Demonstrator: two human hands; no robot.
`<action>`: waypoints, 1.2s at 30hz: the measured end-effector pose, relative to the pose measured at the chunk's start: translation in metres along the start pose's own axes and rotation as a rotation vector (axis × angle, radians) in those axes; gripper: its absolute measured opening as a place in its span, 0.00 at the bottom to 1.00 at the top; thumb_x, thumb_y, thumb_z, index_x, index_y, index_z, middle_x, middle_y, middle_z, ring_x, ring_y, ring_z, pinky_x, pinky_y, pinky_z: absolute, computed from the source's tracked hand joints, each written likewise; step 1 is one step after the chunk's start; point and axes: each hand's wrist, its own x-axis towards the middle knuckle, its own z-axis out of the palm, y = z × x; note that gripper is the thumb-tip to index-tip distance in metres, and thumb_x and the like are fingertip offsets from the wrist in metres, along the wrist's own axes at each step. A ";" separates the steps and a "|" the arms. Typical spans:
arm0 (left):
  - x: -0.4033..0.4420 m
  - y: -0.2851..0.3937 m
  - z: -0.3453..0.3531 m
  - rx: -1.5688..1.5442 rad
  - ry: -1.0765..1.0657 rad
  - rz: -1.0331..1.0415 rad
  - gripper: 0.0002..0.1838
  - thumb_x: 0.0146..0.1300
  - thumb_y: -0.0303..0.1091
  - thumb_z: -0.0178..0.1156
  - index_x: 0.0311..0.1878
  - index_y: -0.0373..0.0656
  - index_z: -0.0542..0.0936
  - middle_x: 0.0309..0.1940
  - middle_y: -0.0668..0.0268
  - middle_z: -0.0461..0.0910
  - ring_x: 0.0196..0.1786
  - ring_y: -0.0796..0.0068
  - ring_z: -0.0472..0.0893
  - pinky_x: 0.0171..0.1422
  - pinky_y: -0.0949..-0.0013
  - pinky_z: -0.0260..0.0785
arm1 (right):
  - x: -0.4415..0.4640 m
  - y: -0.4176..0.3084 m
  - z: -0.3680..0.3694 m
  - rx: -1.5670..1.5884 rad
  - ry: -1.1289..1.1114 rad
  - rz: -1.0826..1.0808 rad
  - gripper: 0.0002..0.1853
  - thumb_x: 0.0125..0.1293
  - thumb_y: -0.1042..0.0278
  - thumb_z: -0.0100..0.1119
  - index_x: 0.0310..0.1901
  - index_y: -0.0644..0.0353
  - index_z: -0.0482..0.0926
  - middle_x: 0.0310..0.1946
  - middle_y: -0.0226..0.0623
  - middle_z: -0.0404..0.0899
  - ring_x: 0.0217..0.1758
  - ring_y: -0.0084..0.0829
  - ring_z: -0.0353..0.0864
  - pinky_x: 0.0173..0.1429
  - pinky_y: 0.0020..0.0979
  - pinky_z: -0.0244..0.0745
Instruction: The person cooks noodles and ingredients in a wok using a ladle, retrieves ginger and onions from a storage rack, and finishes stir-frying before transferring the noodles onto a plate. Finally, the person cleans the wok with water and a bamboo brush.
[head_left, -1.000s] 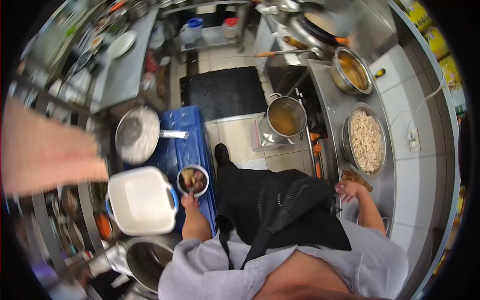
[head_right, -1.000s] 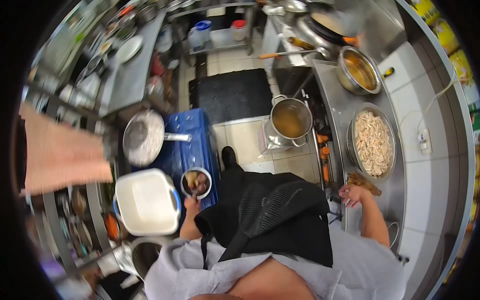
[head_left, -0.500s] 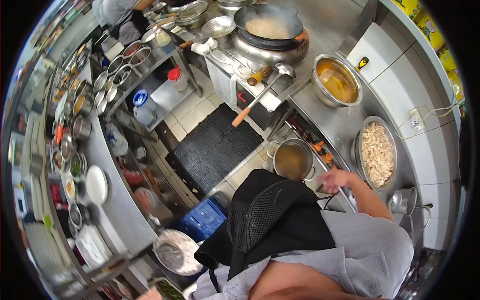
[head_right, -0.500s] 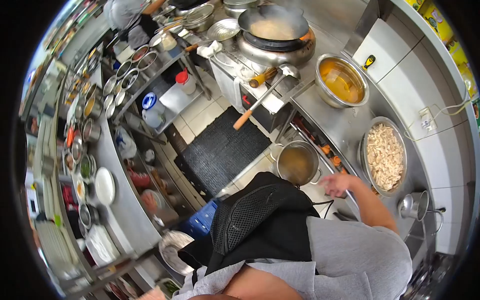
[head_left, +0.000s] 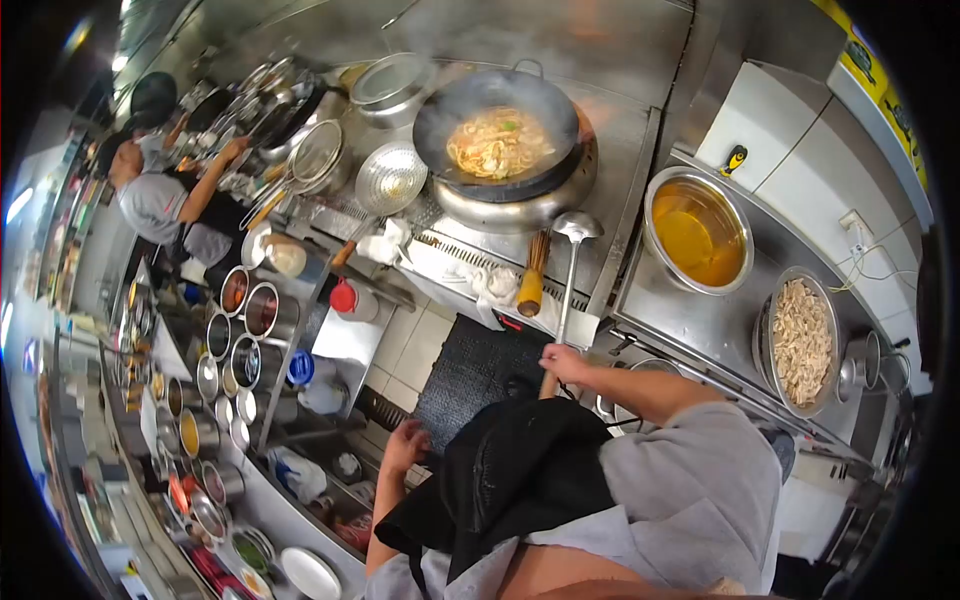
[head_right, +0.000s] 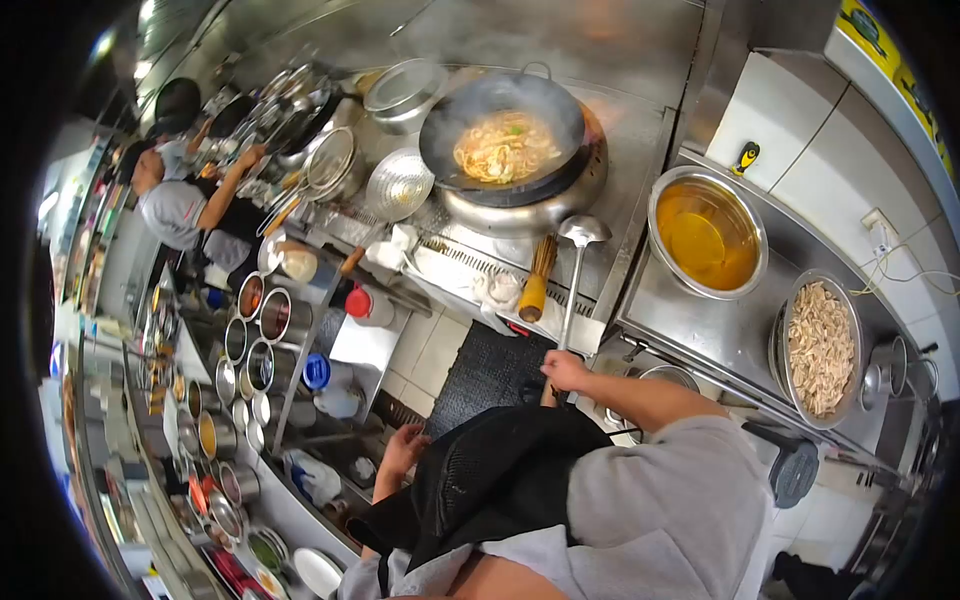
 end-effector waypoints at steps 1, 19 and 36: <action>0.028 0.003 -0.018 0.009 -0.023 0.004 0.19 0.65 0.35 0.60 0.55 0.36 0.78 0.45 0.52 0.85 0.41 0.63 0.87 0.46 0.64 0.78 | -0.002 0.013 -0.005 0.201 0.044 0.013 0.05 0.62 0.70 0.61 0.40 0.55 0.80 0.32 0.43 0.83 0.39 0.45 0.84 0.47 0.41 0.78; 0.285 0.435 -0.043 0.801 -0.036 1.422 0.20 0.67 0.50 0.58 0.28 0.44 0.82 0.26 0.50 0.82 0.31 0.45 0.83 0.36 0.48 0.75 | -0.042 -0.311 -0.101 -0.147 0.537 0.270 0.41 0.66 0.76 0.53 0.79 0.43 0.49 0.71 0.57 0.64 0.72 0.54 0.67 0.72 0.41 0.65; 0.325 0.316 -0.050 0.737 -0.322 1.413 0.16 0.65 0.45 0.63 0.28 0.43 0.77 0.22 0.50 0.80 0.28 0.44 0.81 0.35 0.46 0.74 | 0.141 -0.323 -0.075 -0.665 0.434 0.491 0.48 0.62 0.80 0.47 0.79 0.26 0.42 0.37 0.55 0.83 0.40 0.51 0.86 0.47 0.49 0.79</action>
